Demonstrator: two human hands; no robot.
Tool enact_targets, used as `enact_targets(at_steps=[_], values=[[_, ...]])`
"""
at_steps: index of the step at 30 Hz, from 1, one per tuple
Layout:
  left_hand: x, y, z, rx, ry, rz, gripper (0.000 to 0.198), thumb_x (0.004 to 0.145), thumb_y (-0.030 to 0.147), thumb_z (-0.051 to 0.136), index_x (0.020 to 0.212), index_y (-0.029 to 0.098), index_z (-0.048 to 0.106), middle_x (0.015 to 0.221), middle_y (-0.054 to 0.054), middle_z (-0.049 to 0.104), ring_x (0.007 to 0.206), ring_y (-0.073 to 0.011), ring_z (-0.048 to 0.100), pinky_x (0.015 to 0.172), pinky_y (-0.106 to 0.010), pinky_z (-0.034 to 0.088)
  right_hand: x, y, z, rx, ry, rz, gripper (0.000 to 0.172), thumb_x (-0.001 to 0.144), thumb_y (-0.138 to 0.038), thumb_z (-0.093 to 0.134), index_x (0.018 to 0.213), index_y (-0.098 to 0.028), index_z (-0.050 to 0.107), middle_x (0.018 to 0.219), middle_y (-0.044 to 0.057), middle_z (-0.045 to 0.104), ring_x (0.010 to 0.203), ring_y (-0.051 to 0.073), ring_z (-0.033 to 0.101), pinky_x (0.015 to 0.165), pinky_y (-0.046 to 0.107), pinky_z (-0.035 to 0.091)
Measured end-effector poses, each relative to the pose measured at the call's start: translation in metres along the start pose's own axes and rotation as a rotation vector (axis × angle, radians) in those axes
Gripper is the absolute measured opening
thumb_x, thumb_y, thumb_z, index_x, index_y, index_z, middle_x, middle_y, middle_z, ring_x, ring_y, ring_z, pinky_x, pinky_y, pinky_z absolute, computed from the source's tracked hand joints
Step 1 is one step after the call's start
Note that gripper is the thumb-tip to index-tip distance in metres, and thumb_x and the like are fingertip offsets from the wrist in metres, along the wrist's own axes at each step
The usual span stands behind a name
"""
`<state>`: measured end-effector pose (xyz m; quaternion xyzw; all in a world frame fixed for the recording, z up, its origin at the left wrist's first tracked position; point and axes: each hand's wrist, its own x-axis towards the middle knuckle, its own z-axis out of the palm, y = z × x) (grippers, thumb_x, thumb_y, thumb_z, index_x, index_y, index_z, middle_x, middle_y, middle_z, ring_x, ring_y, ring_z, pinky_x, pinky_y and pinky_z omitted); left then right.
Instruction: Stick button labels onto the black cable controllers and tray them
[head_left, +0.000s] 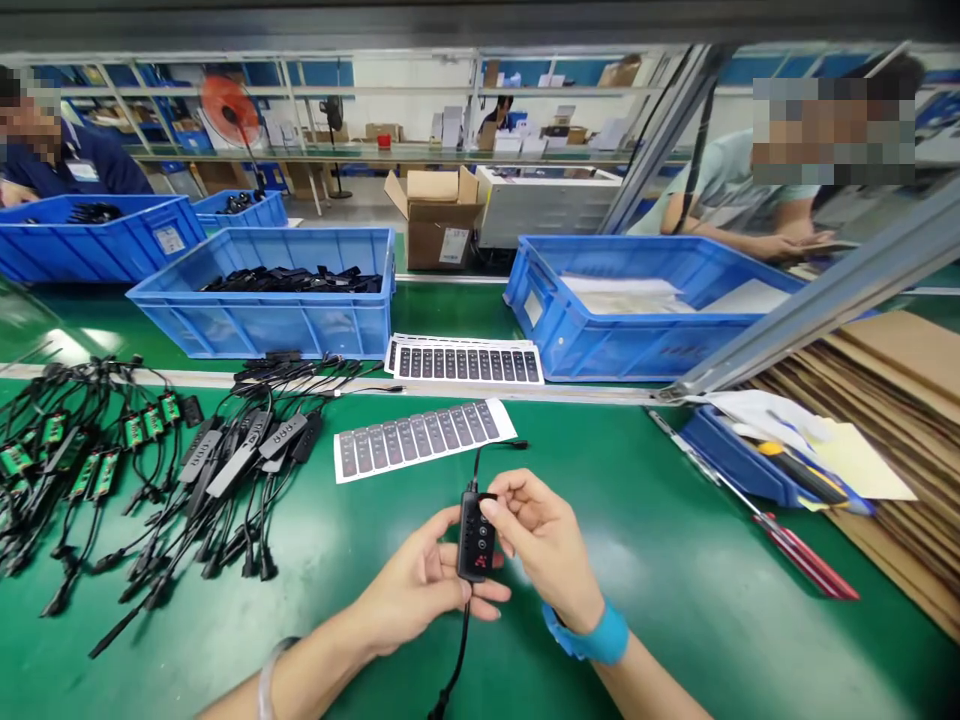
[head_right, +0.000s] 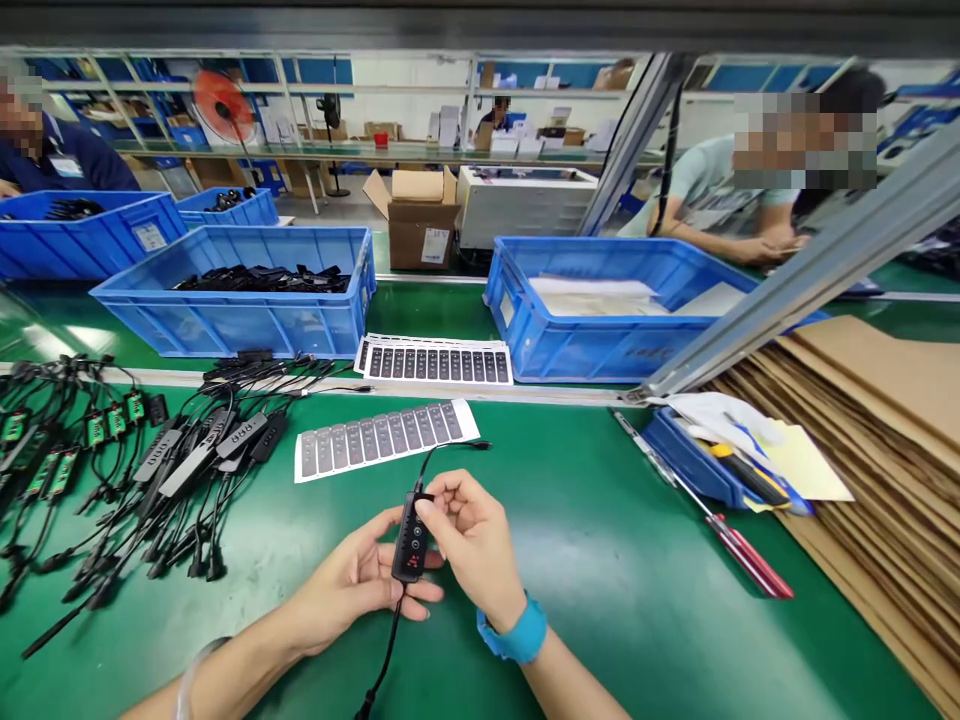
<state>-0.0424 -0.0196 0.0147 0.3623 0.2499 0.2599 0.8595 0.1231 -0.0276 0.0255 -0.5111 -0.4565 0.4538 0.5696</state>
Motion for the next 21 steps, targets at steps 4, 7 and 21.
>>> enact_targets(at_steps=[4,7,21], values=[[-0.0013,-0.0031,-0.0012,-0.012,-0.01,0.007,0.064,0.075,0.026,0.081,0.131,0.026,0.049,0.11,-0.01,0.069,0.097,-0.026,0.072,0.08,-0.035,0.057,-0.0022,0.0015,0.0033,0.012,-0.016,0.072,0.025,0.081,-0.041,0.071,0.082,-0.019,0.057,0.068,-0.004,0.05,0.052,0.007,0.044,0.042,0.018,0.04],[-0.0015,-0.0032,-0.0018,-0.003,-0.019,0.007,0.063,0.077,0.024,0.079,0.132,0.027,0.049,0.11,-0.01,0.069,0.098,-0.0263,0.071,0.08,-0.035,0.057,-0.0044,0.0031,0.0035,0.025,-0.034,0.117,0.026,0.081,-0.042,0.07,0.083,-0.02,0.056,0.069,-0.004,0.049,0.053,0.008,0.044,0.041,0.018,0.043],[-0.0018,-0.0006,-0.0005,-0.006,-0.02,-0.011,0.062,0.08,0.027,0.078,0.133,0.027,0.047,0.11,-0.01,0.069,0.099,-0.0258,0.071,0.082,-0.036,0.057,-0.0067,0.003,0.0035,0.007,-0.028,0.181,0.029,0.079,-0.045,0.071,0.083,-0.02,0.055,0.071,-0.003,0.049,0.055,0.009,0.048,0.039,0.017,0.048]])
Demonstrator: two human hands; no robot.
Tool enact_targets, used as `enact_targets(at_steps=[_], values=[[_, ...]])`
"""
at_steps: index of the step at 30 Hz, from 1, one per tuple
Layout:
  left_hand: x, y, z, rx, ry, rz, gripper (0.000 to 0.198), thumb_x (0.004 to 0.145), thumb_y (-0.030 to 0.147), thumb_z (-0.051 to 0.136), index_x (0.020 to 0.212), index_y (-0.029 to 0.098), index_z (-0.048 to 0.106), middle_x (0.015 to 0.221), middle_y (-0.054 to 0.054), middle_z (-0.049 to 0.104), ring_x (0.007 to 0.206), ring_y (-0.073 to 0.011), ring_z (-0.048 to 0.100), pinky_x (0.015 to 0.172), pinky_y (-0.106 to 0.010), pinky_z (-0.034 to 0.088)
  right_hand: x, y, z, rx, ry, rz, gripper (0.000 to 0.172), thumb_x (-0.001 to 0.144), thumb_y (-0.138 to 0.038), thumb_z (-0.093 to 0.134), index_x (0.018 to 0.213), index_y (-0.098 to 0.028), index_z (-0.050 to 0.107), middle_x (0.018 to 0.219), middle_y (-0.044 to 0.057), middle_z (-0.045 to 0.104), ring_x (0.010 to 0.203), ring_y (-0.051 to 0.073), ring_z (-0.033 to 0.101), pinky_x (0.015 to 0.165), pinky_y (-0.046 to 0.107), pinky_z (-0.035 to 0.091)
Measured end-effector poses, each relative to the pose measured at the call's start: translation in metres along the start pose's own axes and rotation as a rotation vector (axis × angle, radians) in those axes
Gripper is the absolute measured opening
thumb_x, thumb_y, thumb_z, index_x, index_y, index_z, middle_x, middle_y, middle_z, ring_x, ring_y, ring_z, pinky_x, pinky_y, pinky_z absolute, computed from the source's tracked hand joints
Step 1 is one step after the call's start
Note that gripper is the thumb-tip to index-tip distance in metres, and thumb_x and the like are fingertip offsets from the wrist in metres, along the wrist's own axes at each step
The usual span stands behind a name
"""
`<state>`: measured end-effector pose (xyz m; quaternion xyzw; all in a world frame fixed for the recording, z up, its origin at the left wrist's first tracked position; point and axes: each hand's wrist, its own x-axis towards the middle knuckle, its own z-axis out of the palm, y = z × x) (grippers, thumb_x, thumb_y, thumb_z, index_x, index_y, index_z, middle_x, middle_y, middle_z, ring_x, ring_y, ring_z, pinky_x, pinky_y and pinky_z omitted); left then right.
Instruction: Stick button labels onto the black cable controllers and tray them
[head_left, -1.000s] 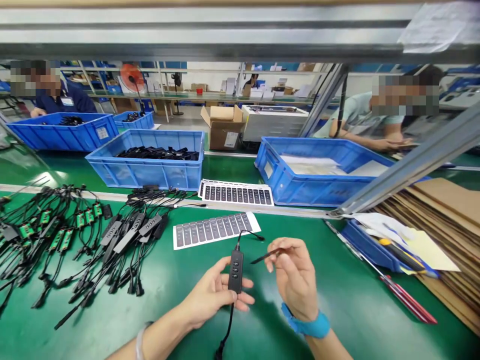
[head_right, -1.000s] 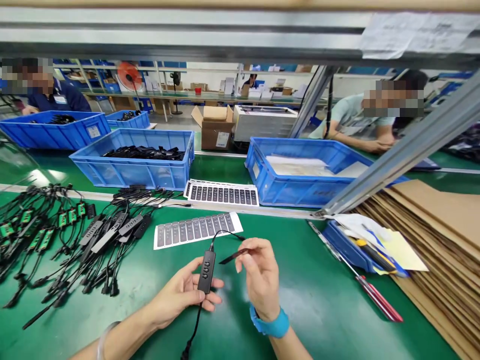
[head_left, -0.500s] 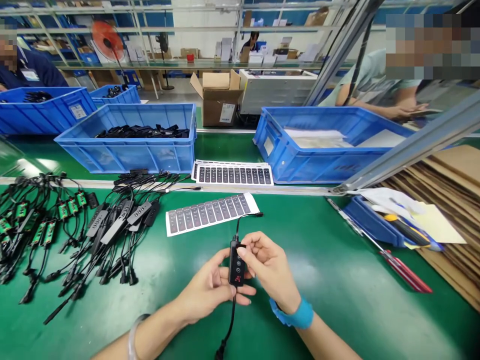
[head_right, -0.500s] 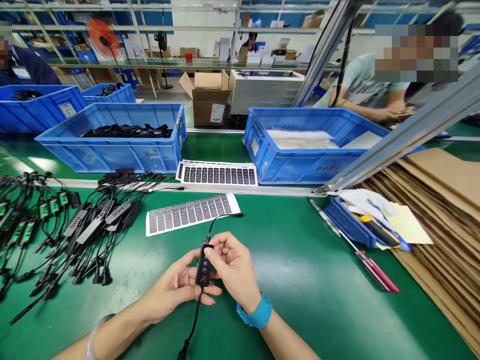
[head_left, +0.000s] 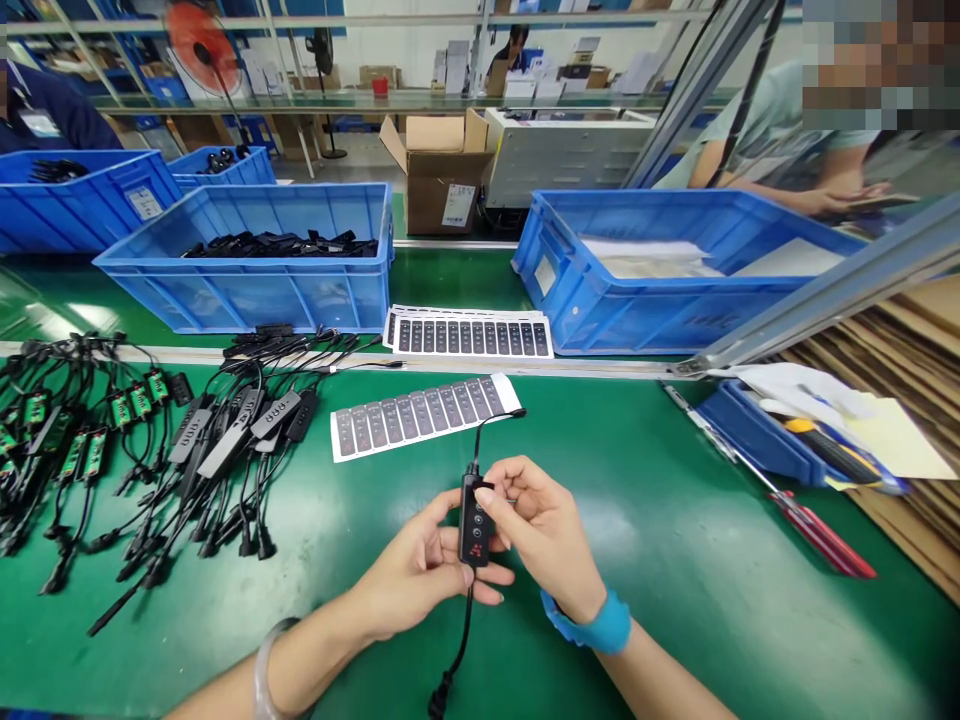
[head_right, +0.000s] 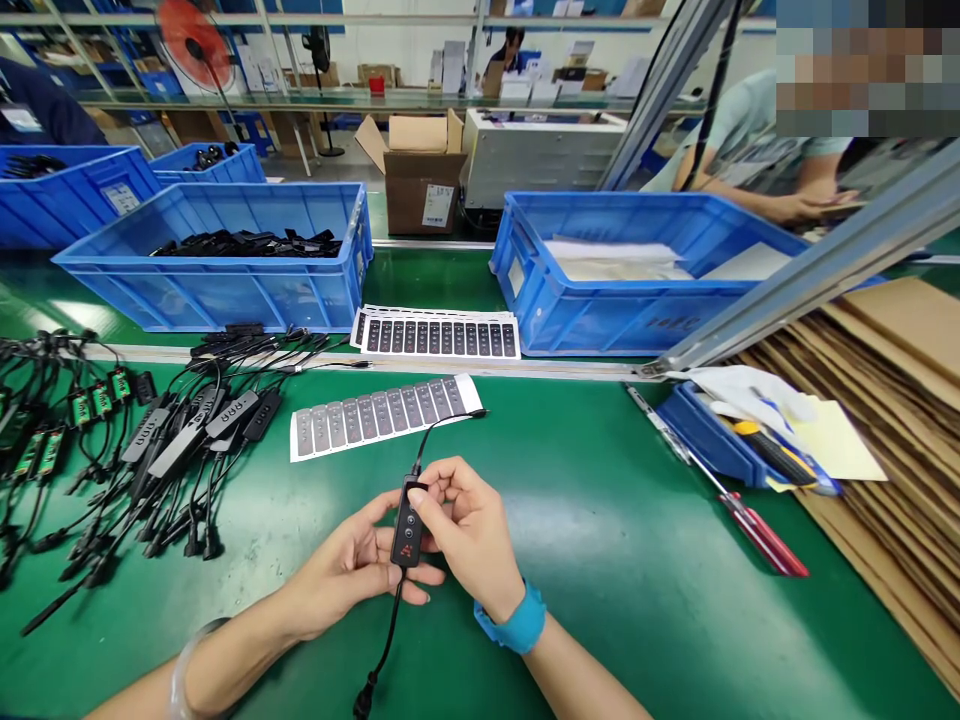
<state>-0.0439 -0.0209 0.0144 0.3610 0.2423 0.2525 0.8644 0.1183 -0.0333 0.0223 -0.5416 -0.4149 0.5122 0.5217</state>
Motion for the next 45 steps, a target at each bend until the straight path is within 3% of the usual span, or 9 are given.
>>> enact_targets(at_steps=[9,25,30,35,37,41,45], values=[[-0.001,-0.001,0.003,0.042,0.039,-0.004,0.059,0.082,0.034,0.076,0.133,0.025,0.046,0.094,-0.005,0.069,0.096,-0.0248,0.072,0.079,-0.033,0.057,-0.002,-0.001,0.002,-0.049,0.017,0.006,0.029,0.078,-0.045,0.071,0.084,-0.02,0.057,0.069,-0.003,0.049,0.054,0.01,0.051,0.04,0.018,0.05],[-0.002,-0.002,0.003,0.135,0.077,0.004,0.061,0.083,0.035,0.073,0.136,0.024,0.045,0.103,-0.009,0.066,0.094,-0.0262,0.071,0.075,-0.034,0.057,-0.003,0.004,0.0,-0.212,0.062,-0.061,0.022,0.08,-0.039,0.068,0.087,-0.02,0.058,0.065,-0.003,0.05,0.053,0.011,0.052,0.043,0.021,0.052],[-0.001,-0.003,0.003,0.139,0.081,0.01,0.059,0.081,0.033,0.074,0.133,0.023,0.047,0.103,-0.01,0.068,0.086,-0.0241,0.072,0.07,-0.031,0.056,0.0,0.006,-0.003,-0.18,0.074,-0.046,0.042,0.077,-0.034,0.069,0.109,-0.026,0.044,0.072,-0.007,0.046,0.053,0.009,0.048,0.042,0.019,0.049],[0.002,-0.003,0.002,0.134,0.048,0.003,0.052,0.075,0.033,0.08,0.119,0.016,0.057,0.087,-0.007,0.068,0.078,-0.0205,0.071,0.06,-0.024,0.054,0.0,0.0,-0.002,-0.133,-0.222,0.096,0.072,0.063,-0.023,0.077,0.125,-0.026,0.042,0.092,-0.001,0.054,0.072,0.012,0.058,0.062,0.026,0.054],[0.003,-0.003,0.002,0.14,0.054,-0.009,0.047,0.074,0.037,0.081,0.109,0.013,0.061,0.08,-0.006,0.068,0.069,-0.0176,0.07,0.054,-0.02,0.052,-0.002,0.001,0.001,-0.14,-0.26,0.114,0.063,0.066,-0.023,0.075,0.121,-0.024,0.045,0.084,-0.004,0.053,0.067,0.012,0.057,0.06,0.025,0.051],[0.005,-0.003,0.001,0.17,0.065,-0.019,0.039,0.08,0.047,0.073,0.092,0.011,0.063,0.075,-0.008,0.07,0.055,-0.0128,0.066,0.048,-0.018,0.049,-0.002,0.007,0.002,-0.219,-0.167,0.032,0.027,0.083,-0.038,0.062,0.102,-0.021,0.055,0.069,-0.005,0.053,0.059,0.011,0.052,0.056,0.023,0.046],[0.006,-0.007,-0.001,0.115,0.093,-0.041,0.041,0.081,0.047,0.072,0.098,0.012,0.062,0.082,-0.01,0.072,0.06,-0.015,0.069,0.05,-0.02,0.053,0.0,0.011,-0.001,-0.274,-0.091,-0.027,0.033,0.095,-0.045,0.043,0.103,-0.02,0.063,0.066,-0.002,0.057,0.057,0.013,0.055,0.055,0.024,0.047]])
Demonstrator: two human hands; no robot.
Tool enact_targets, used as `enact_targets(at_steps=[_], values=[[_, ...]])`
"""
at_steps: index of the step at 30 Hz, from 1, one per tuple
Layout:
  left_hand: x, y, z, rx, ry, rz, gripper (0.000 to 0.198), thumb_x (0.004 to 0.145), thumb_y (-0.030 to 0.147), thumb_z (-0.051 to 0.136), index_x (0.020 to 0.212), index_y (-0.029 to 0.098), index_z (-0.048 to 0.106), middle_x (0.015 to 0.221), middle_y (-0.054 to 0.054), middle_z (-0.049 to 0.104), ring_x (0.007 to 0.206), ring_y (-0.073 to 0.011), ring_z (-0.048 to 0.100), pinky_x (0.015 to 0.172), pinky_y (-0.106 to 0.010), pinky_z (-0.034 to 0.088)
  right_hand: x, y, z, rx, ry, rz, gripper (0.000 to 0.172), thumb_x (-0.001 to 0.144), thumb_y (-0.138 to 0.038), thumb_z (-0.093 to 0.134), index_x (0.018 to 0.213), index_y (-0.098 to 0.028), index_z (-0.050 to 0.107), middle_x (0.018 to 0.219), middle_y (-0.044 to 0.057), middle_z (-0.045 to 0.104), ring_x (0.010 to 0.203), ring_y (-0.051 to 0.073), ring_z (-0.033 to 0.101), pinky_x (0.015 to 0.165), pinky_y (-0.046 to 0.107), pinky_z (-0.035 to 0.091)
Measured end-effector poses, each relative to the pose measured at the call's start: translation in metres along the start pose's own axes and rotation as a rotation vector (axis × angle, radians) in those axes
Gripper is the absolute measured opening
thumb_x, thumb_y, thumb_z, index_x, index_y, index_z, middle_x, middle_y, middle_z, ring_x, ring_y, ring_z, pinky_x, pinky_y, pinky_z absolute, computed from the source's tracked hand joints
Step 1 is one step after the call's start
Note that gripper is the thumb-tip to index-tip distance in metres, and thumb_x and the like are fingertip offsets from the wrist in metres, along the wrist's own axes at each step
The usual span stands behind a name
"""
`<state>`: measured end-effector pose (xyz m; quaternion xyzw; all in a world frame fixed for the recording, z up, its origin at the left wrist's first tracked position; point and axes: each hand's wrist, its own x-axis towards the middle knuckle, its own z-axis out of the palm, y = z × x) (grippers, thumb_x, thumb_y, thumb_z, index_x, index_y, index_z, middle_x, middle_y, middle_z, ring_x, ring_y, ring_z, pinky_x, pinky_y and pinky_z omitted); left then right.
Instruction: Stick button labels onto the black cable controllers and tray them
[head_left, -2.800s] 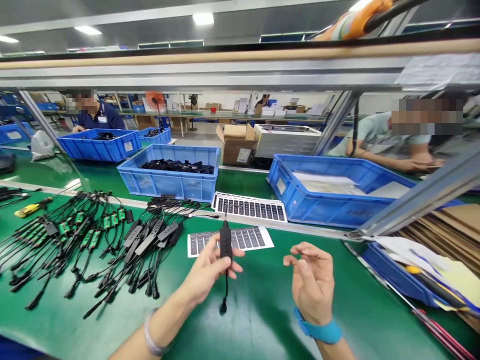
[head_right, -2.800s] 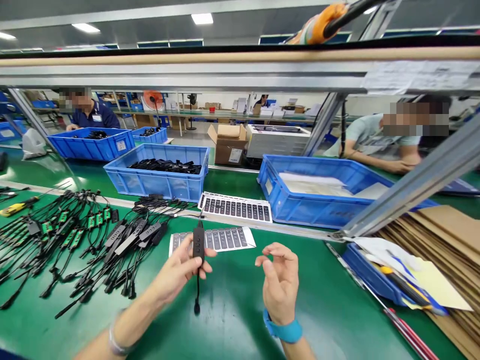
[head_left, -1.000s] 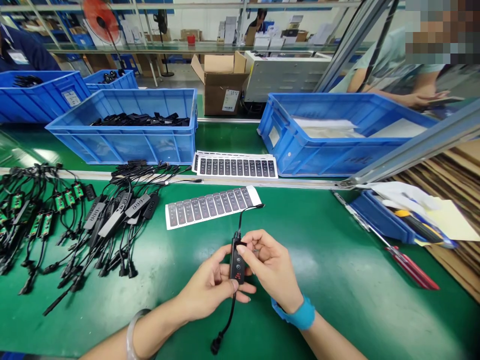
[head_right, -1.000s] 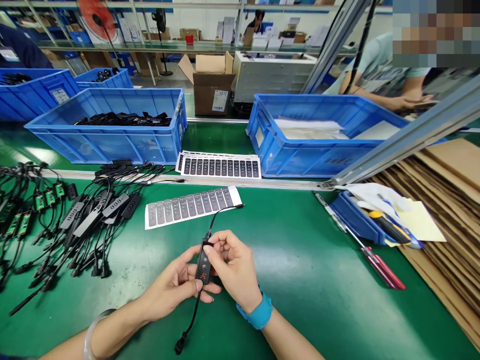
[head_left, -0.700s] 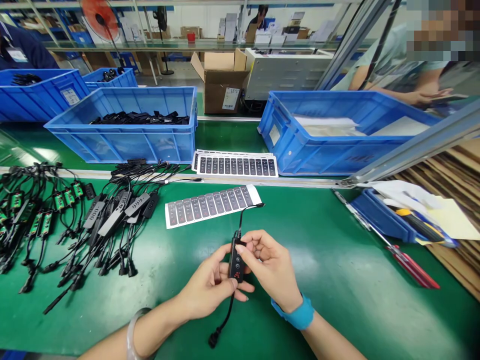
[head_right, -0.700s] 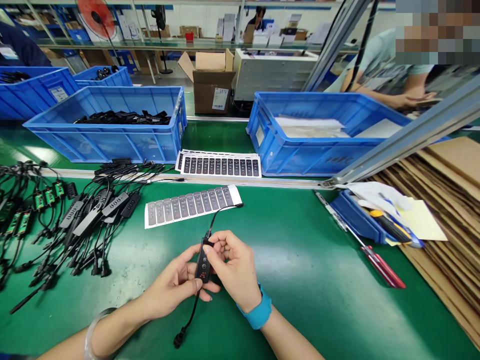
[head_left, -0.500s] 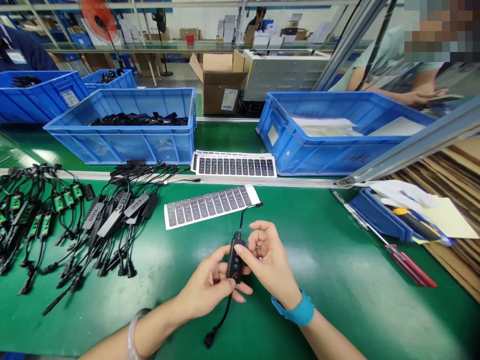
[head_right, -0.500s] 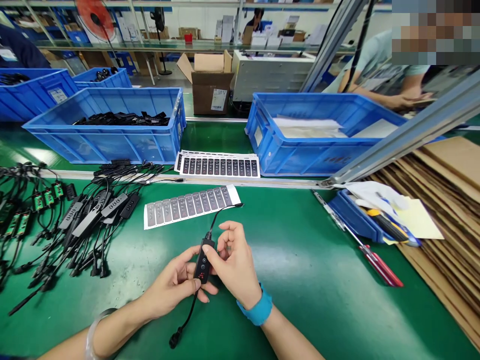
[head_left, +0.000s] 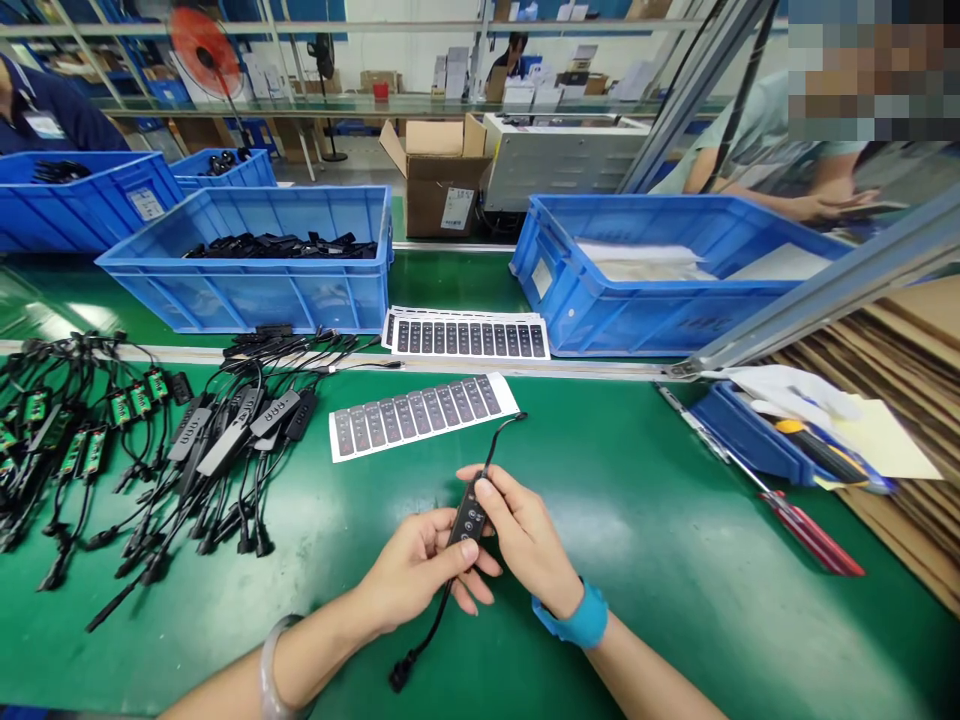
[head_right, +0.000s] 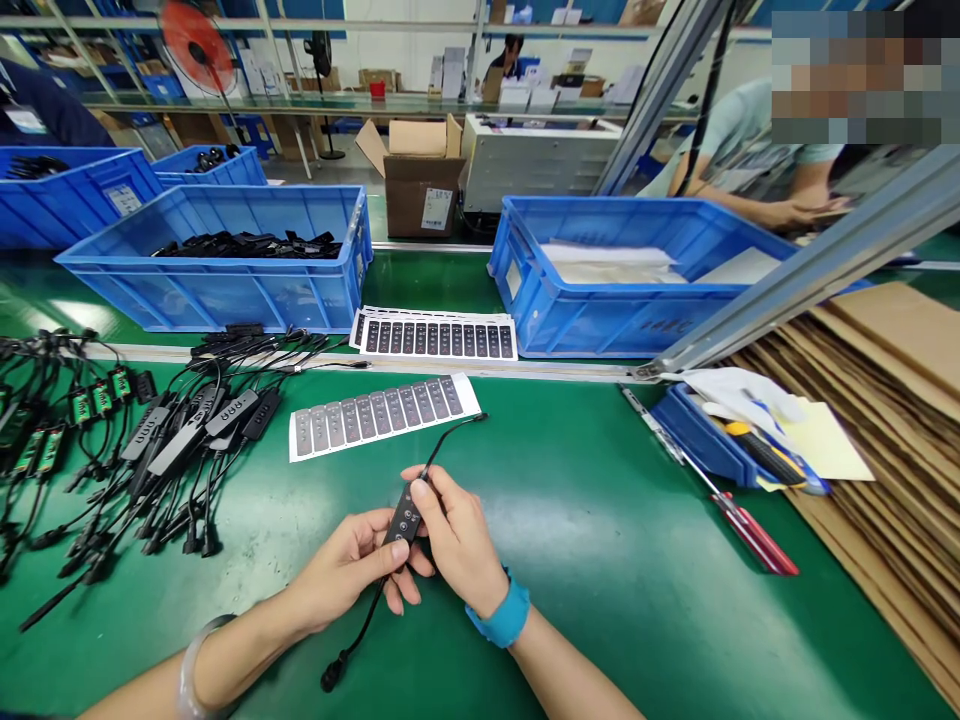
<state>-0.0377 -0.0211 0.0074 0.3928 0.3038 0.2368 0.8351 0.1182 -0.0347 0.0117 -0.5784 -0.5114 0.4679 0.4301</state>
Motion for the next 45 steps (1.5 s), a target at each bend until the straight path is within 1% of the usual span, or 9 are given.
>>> enact_targets(at_steps=[8,12,15,18,24,28,32,36,45], values=[[0.008,-0.01,-0.003,0.047,0.074,0.05,0.047,0.082,0.059,0.064,0.085,0.013,0.058,0.067,-0.004,0.065,0.051,-0.0123,0.063,0.047,-0.02,0.052,-0.003,0.003,0.006,-0.159,0.048,-0.147,0.039,0.081,-0.023,0.058,0.12,-0.02,0.058,0.089,0.004,0.075,0.082,0.02,0.07,0.078,0.032,0.054],[0.012,-0.003,-0.012,0.328,0.053,0.08,0.053,0.088,0.062,0.052,0.108,0.013,0.06,0.079,-0.007,0.069,0.066,-0.0184,0.069,0.062,-0.03,0.057,0.003,0.003,0.001,-0.227,0.074,-0.136,0.037,0.087,-0.03,0.054,0.122,-0.019,0.057,0.09,0.006,0.074,0.086,0.022,0.07,0.078,0.033,0.055],[0.015,0.007,-0.033,0.902,0.186,0.3,0.055,0.09,0.052,0.055,0.134,0.019,0.051,0.104,-0.012,0.07,0.092,-0.0254,0.067,0.085,-0.042,0.054,0.015,-0.001,-0.032,-0.358,0.198,-0.127,0.047,0.094,-0.035,0.042,0.137,-0.016,0.046,0.104,0.01,0.072,0.093,0.023,0.069,0.083,0.037,0.054],[0.021,0.013,-0.059,1.436,0.398,0.471,0.055,0.089,0.045,0.059,0.138,0.021,0.05,0.135,-0.017,0.057,0.124,-0.0356,0.051,0.105,-0.055,0.04,0.028,-0.003,-0.086,-0.729,0.4,-0.112,0.052,0.094,-0.028,0.037,0.142,-0.009,0.04,0.125,0.02,0.062,0.114,0.029,0.061,0.095,0.043,0.049],[0.025,0.008,-0.079,1.798,0.447,0.441,0.065,0.089,0.05,0.058,0.144,0.019,0.043,0.147,-0.02,0.045,0.137,-0.0399,0.038,0.111,-0.06,0.031,0.051,0.011,-0.163,-1.33,0.42,0.34,0.041,0.086,-0.009,0.043,0.124,-0.004,0.058,0.102,0.028,0.065,0.094,0.039,0.066,0.077,0.051,0.051],[0.024,0.009,-0.075,1.803,0.436,0.399,0.067,0.087,0.048,0.062,0.142,0.015,0.045,0.145,-0.023,0.046,0.137,-0.0421,0.038,0.111,-0.061,0.03,0.078,0.02,-0.147,-1.298,0.432,0.23,0.037,0.084,-0.008,0.048,0.118,-0.001,0.062,0.108,0.032,0.06,0.105,0.041,0.061,0.08,0.052,0.049],[0.023,0.013,-0.073,1.751,0.421,0.398,0.064,0.087,0.047,0.062,0.141,0.016,0.046,0.144,-0.023,0.045,0.136,-0.0424,0.038,0.111,-0.063,0.029,0.116,0.028,-0.102,-1.101,0.236,-0.05,0.03,0.09,-0.022,0.051,0.116,-0.018,0.067,0.101,0.011,0.066,0.091,0.02,0.064,0.086,0.031,0.05],[0.022,0.018,-0.069,1.766,0.422,0.322,0.067,0.086,0.047,0.064,0.14,0.012,0.047,0.145,-0.026,0.043,0.136,-0.0448,0.037,0.11,-0.064,0.028,0.143,0.04,-0.074,-0.923,0.174,-0.198,0.027,0.088,-0.031,0.054,0.104,-0.018,0.072,0.094,0.008,0.066,0.078,0.017,0.062,0.082,0.029,0.05],[0.021,0.013,-0.068,1.842,0.454,0.312,0.075,0.085,0.062,0.056,0.142,0.016,0.043,0.145,-0.022,0.044,0.137,-0.0403,0.036,0.112,-0.06,0.028,0.155,0.064,-0.085,-0.663,0.21,-0.304,0.035,0.074,-0.05,0.054,0.077,-0.02,0.072,0.078,0.01,0.064,0.07,0.023,0.058,0.071,0.039,0.05]])
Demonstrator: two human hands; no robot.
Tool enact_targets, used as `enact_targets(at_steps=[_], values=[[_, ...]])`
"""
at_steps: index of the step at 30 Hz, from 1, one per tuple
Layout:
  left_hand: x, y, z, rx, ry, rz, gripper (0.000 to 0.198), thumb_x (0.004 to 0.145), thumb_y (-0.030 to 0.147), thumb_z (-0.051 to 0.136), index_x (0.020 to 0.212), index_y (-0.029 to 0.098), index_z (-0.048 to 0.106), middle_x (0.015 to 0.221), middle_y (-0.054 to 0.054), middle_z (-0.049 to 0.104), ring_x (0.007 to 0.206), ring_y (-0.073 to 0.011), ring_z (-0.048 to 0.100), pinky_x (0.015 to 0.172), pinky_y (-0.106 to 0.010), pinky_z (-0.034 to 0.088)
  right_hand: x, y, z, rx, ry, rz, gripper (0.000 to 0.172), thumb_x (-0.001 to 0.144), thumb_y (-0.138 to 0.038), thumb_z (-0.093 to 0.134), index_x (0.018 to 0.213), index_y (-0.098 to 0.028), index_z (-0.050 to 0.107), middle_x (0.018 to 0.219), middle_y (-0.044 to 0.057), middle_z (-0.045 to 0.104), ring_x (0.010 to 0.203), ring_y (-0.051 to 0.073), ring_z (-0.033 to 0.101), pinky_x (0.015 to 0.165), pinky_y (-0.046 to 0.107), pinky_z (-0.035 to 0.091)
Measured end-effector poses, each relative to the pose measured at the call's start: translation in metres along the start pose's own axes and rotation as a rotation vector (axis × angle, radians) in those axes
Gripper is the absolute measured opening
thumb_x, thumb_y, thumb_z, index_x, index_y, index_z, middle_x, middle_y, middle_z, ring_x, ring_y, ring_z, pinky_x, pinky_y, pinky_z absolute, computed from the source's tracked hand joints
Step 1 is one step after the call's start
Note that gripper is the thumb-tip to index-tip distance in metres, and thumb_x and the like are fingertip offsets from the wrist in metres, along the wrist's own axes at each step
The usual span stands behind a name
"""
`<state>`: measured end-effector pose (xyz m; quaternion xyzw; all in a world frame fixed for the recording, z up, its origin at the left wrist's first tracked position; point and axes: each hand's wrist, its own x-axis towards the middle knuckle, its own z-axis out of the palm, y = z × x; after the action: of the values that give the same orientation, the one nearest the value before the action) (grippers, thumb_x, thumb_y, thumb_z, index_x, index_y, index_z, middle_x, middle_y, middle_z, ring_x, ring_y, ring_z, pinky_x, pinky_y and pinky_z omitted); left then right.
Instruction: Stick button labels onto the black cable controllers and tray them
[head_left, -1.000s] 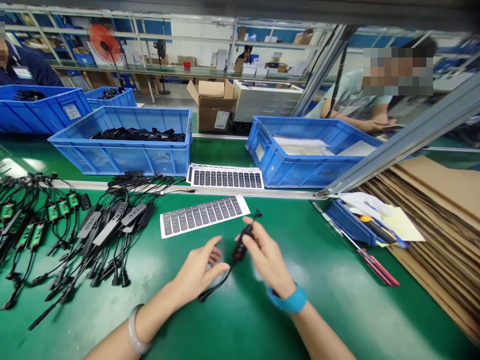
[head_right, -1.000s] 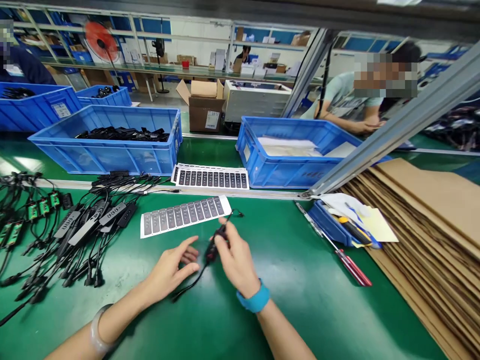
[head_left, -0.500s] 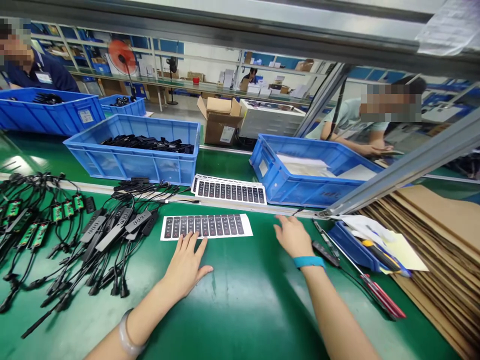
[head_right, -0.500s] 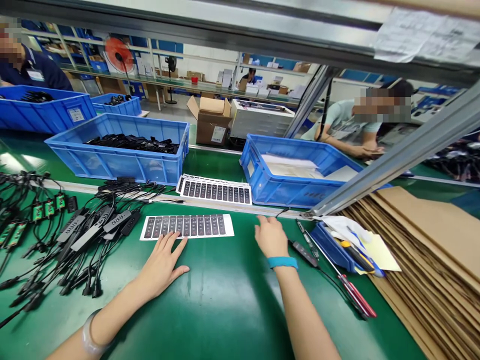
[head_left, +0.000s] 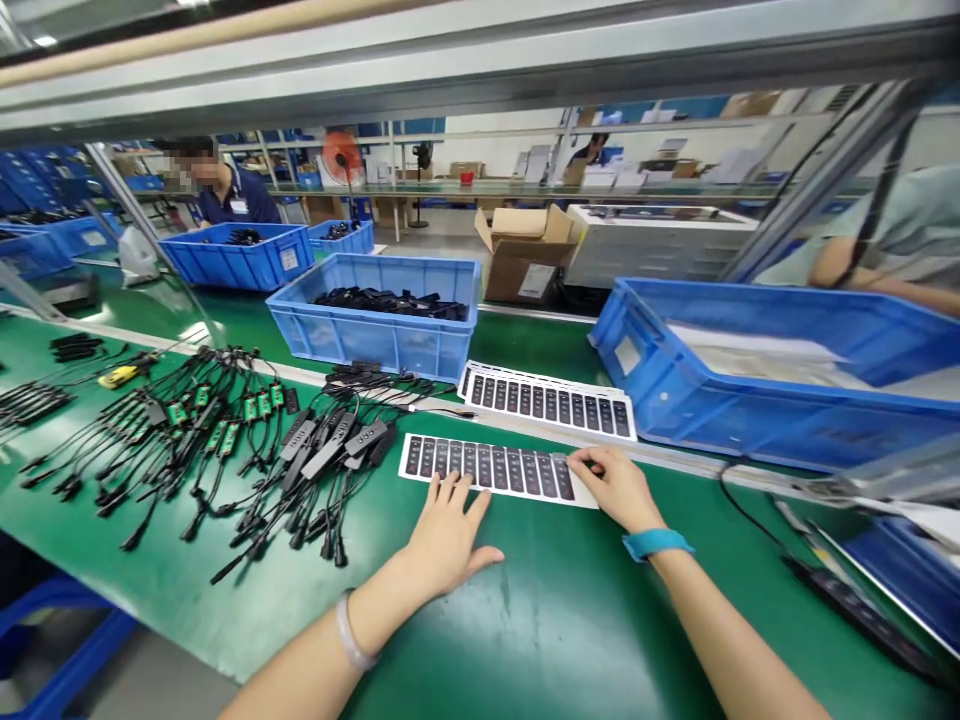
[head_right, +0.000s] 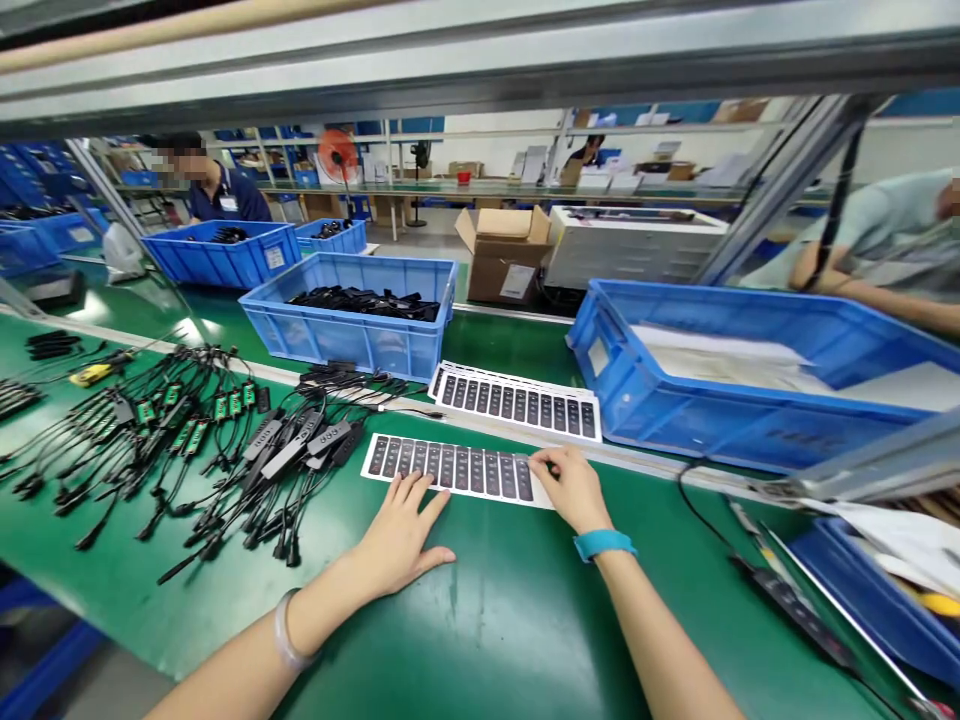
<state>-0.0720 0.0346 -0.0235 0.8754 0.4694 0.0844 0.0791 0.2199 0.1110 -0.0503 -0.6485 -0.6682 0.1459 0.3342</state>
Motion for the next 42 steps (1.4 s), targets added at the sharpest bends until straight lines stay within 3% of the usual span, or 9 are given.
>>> enact_targets(at_steps=[6,11,20,23,26,31,35,40,42], values=[[-0.002,0.0,-0.001,-0.03,0.007,0.011,0.075,0.085,0.063,0.057,0.141,0.014,0.044,0.145,-0.022,0.044,0.137,-0.0411,0.036,0.112,-0.06,0.028,-0.003,0.0,0.001,0.141,0.039,0.065,0.044,0.07,-0.055,0.059,0.092,-0.02,0.074,0.081,0.008,0.066,0.065,0.021,0.056,0.067,0.038,0.048],[-0.001,0.0,-0.006,-0.041,0.003,-0.013,0.073,0.083,0.056,0.064,0.139,0.014,0.046,0.143,-0.023,0.045,0.136,-0.0417,0.037,0.112,-0.061,0.028,-0.002,-0.016,0.002,0.251,0.062,0.08,0.032,0.061,-0.053,0.071,0.071,-0.023,0.074,0.073,0.005,0.065,0.067,0.021,0.055,0.069,0.037,0.046],[0.003,-0.003,-0.011,0.051,0.101,0.026,0.067,0.078,0.048,0.072,0.134,0.018,0.049,0.137,-0.019,0.051,0.127,-0.0357,0.049,0.103,-0.051,0.042,-0.015,-0.02,-0.026,0.633,0.526,0.341,0.047,0.061,-0.063,0.068,0.075,-0.019,0.061,0.068,-0.001,0.057,0.06,0.013,0.053,0.053,0.027,0.043],[0.007,-0.023,-0.03,0.129,0.198,-0.115,0.051,0.084,0.024,0.065,0.132,0.019,0.048,0.129,-0.016,0.055,0.114,-0.0286,0.057,0.092,-0.042,0.049,-0.032,-0.037,-0.036,0.782,0.548,0.366,0.044,0.06,-0.058,0.075,0.077,-0.02,0.06,0.073,-0.002,0.056,0.064,0.012,0.056,0.054,0.024,0.046],[0.004,-0.058,-0.055,0.227,0.298,-0.405,0.043,0.087,0.009,0.05,0.129,0.009,0.049,0.117,-0.022,0.056,0.105,-0.0324,0.057,0.085,-0.047,0.048,-0.05,-0.058,-0.035,0.965,0.515,0.385,0.041,0.057,-0.05,0.082,0.075,-0.02,0.062,0.075,-0.003,0.056,0.067,0.01,0.056,0.053,0.019,0.047],[-0.012,-0.099,-0.076,0.303,0.35,-0.626,0.014,0.083,0.016,0.06,0.094,0.009,0.064,0.102,-0.021,0.061,0.099,-0.0364,0.057,0.081,-0.046,0.047,-0.066,-0.079,-0.021,1.053,0.447,0.403,0.042,0.056,-0.05,0.086,0.075,-0.02,0.064,0.074,-0.003,0.055,0.066,0.009,0.054,0.052,0.016,0.047],[-0.013,-0.098,-0.08,0.272,0.419,-0.627,0.027,0.093,0.03,0.052,0.112,0.012,0.059,0.1,-0.015,0.065,0.095,-0.0313,0.061,0.078,-0.039,0.048,-0.07,-0.088,-0.013,1.045,0.361,0.401,0.043,0.059,-0.053,0.084,0.079,-0.021,0.063,0.077,-0.002,0.056,0.069,0.011,0.056,0.052,0.018,0.049],[-0.002,-0.078,-0.083,-0.242,0.7,-0.491,0.036,0.091,0.041,0.057,0.118,0.018,0.056,0.095,-0.006,0.066,0.08,-0.0213,0.062,0.065,-0.029,0.045,-0.08,-0.102,-0.011,1.028,0.236,0.323,0.038,0.072,-0.053,0.075,0.09,-0.024,0.059,0.082,0.0,0.058,0.072,0.015,0.058,0.054,0.025,0.051],[0.002,-0.062,-0.082,-0.674,0.655,-0.429,0.035,0.088,0.042,0.06,0.114,0.019,0.058,0.08,0.0,0.062,0.064,-0.0147,0.057,0.056,-0.024,0.04,-0.085,-0.106,-0.011,0.994,0.203,0.283,0.034,0.078,-0.051,0.071,0.094,-0.025,0.057,0.081,0.0,0.058,0.07,0.015,0.057,0.054,0.025,0.05]])
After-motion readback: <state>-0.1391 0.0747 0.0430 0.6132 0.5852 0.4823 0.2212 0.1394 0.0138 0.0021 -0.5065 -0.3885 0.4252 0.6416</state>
